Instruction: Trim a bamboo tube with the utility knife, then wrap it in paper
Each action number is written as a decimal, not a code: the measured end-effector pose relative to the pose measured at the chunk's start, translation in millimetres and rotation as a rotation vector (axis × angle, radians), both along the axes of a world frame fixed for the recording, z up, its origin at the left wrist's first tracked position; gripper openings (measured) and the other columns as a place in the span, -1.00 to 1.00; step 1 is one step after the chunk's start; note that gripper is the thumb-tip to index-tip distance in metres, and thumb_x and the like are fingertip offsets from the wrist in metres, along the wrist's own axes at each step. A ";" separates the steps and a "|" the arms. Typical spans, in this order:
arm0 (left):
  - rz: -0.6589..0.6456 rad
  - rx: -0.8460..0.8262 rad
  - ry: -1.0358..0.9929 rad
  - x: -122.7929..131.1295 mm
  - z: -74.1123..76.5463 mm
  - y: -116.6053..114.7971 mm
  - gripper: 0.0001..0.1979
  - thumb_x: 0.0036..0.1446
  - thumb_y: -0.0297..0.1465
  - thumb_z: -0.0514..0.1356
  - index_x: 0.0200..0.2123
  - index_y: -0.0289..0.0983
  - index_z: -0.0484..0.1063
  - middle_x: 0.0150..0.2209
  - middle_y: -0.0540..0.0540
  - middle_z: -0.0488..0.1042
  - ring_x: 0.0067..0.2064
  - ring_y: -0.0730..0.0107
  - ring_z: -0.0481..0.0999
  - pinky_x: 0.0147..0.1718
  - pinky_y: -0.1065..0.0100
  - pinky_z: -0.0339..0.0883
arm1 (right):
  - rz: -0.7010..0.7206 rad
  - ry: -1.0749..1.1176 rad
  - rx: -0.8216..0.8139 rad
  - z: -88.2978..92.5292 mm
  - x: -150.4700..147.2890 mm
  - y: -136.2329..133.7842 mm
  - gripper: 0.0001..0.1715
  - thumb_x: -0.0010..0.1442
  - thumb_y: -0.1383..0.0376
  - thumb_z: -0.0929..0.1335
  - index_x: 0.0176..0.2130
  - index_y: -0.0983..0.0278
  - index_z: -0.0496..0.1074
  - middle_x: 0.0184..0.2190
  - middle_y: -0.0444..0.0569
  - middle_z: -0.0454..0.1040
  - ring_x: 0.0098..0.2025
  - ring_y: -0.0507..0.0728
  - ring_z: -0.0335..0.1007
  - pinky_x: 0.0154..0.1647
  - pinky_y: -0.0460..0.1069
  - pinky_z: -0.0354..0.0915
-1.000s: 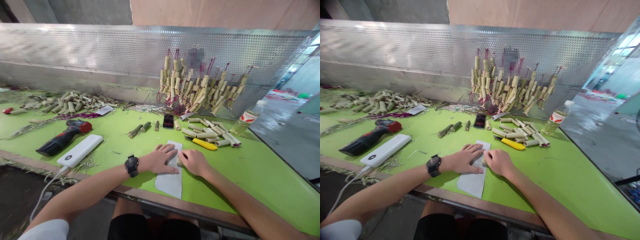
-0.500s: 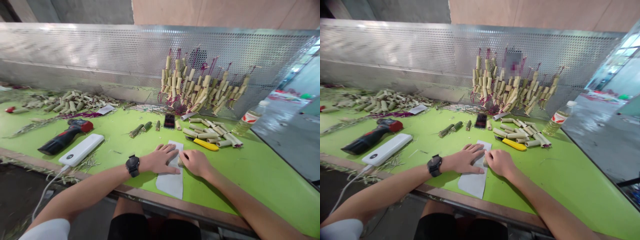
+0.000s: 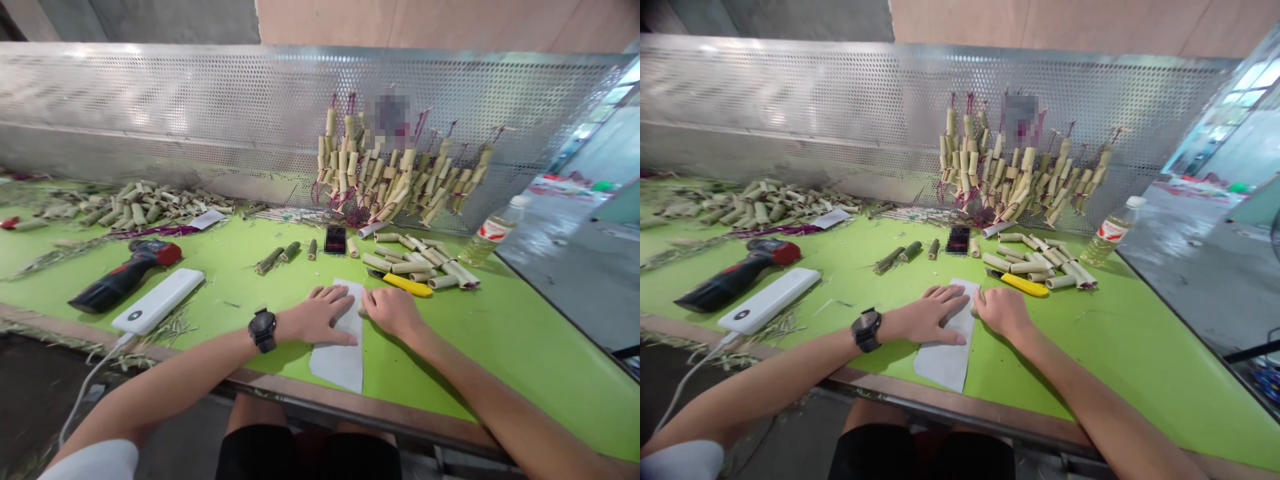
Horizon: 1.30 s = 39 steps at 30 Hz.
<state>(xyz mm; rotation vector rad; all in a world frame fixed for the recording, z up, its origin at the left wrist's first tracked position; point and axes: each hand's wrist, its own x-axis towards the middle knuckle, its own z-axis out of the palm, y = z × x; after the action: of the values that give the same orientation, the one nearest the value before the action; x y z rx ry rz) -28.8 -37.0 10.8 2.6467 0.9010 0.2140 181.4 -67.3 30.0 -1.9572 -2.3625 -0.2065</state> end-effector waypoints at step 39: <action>0.009 -0.018 0.012 0.0 1.3 -2.5 0.06 0.14 0.35 -0.04 0.47 -0.24 0.00 0.49 -0.29 -0.10 0.48 -0.18 -0.14 0.38 -0.08 -0.18 | 0.001 -0.003 -0.018 1.9 2.9 -0.4 -0.34 0.47 0.10 0.11 -0.40 0.28 0.59 -0.43 0.07 0.62 -0.39 0.14 0.53 -0.47 -0.02 -0.01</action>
<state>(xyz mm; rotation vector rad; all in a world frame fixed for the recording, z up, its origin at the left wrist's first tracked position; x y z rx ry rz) -28.7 -39.5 12.0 2.6308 0.9141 0.1917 184.3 -67.7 31.8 -1.9648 -2.3752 -0.1886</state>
